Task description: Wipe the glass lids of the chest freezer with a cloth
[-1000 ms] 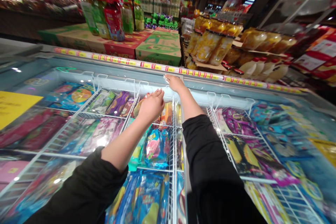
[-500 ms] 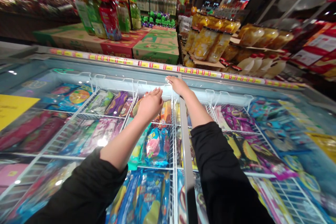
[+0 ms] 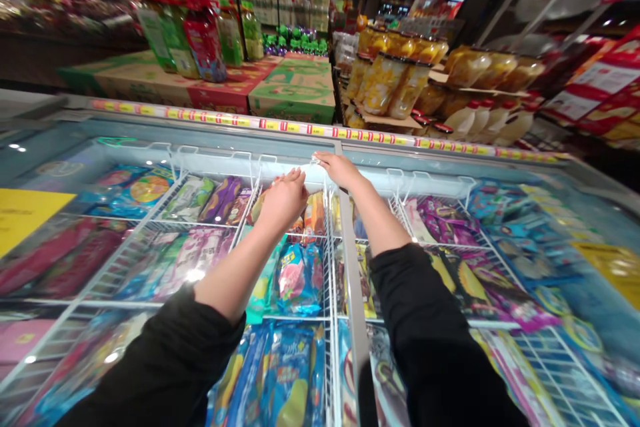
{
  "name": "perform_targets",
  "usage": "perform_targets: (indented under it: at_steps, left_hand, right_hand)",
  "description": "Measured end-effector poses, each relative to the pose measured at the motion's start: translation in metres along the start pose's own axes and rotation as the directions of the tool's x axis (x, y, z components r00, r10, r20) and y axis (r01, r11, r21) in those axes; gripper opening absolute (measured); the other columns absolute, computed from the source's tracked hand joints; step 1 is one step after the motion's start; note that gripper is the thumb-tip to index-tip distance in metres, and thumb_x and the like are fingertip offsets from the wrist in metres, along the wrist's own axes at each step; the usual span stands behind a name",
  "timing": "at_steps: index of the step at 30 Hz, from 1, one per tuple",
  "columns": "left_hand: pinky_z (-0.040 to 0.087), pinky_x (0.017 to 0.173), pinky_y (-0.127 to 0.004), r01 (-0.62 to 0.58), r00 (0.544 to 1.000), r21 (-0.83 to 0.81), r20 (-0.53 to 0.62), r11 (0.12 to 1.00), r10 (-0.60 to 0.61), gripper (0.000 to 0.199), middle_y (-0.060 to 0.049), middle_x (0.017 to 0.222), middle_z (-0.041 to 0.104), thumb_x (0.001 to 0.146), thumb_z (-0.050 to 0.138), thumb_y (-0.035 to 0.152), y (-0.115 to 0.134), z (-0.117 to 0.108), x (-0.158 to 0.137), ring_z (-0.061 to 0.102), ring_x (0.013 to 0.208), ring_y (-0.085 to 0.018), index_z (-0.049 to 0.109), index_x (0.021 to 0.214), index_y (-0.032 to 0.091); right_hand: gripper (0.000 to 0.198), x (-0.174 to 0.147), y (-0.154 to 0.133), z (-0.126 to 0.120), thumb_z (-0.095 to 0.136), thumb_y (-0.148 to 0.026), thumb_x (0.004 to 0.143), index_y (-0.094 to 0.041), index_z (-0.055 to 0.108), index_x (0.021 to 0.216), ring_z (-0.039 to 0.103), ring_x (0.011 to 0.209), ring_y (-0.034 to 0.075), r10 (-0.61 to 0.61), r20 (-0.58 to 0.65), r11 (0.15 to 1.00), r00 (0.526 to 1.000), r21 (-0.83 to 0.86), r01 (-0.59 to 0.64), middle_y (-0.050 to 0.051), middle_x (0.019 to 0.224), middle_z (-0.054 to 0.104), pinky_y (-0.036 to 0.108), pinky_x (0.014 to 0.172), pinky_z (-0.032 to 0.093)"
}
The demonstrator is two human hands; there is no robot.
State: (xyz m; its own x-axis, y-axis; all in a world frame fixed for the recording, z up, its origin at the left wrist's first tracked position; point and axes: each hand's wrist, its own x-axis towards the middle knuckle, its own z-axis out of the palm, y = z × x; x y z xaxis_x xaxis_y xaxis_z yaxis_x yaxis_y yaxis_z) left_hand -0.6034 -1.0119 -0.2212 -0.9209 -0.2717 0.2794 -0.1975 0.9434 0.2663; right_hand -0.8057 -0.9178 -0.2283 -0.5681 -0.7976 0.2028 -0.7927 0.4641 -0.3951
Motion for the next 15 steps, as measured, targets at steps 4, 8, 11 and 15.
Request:
perform_targets:
  at_steps: [4,8,11,15]
  left_hand:
    - [0.049,0.119,-0.037,0.052,0.998,0.007,-0.034,0.999,-0.051,0.036,-0.017,0.148,0.067,0.103,0.046,0.012,0.000,-0.001,-0.002,0.062,0.140,-0.026,0.069,0.130,0.011]
    - [0.058,0.105,-0.037,0.126,0.991,0.006,-0.044,0.992,-0.126,0.031,-0.017,0.136,0.072,0.103,0.048,0.016,0.002,-0.006,-0.005,0.073,0.122,-0.028,0.074,0.121,0.012]
    - [0.058,0.104,-0.037,0.128,0.991,0.018,-0.034,0.992,-0.128,0.031,-0.019,0.133,0.073,0.103,0.048,0.015,0.003,-0.008,-0.007,0.073,0.121,-0.029,0.074,0.121,0.009]
    - [0.049,0.117,-0.037,0.026,1.000,0.054,0.006,0.998,-0.027,0.040,-0.021,0.149,0.064,0.104,0.045,0.011,-0.002,-0.007,-0.017,0.060,0.142,-0.027,0.065,0.138,0.003]
  right_hand:
    - [0.044,0.033,-0.022,0.019,0.053,-0.014,0.103,-0.029,0.071,0.140,0.051,0.150,0.021,-0.026,0.022,1.000,0.999,0.012,0.026,0.000,0.155,0.061,0.043,0.128,0.038]
    - [0.043,0.016,-0.022,0.018,0.055,-0.018,0.103,-0.030,0.071,0.141,0.050,0.151,0.022,-0.110,0.053,0.992,0.992,0.072,0.106,0.000,0.156,0.061,0.043,0.130,0.035]
    - [0.043,-0.005,-0.011,0.009,0.054,-0.022,0.104,-0.029,0.068,0.145,0.049,0.152,0.022,-0.132,0.059,0.987,0.989,0.096,0.126,0.001,0.157,0.059,0.044,0.130,0.034]
    - [0.044,0.004,-0.010,0.010,0.054,-0.015,0.102,-0.025,0.070,0.143,0.051,0.150,0.026,0.007,0.020,1.000,1.000,0.000,-0.007,0.005,0.156,0.060,0.046,0.129,0.037]
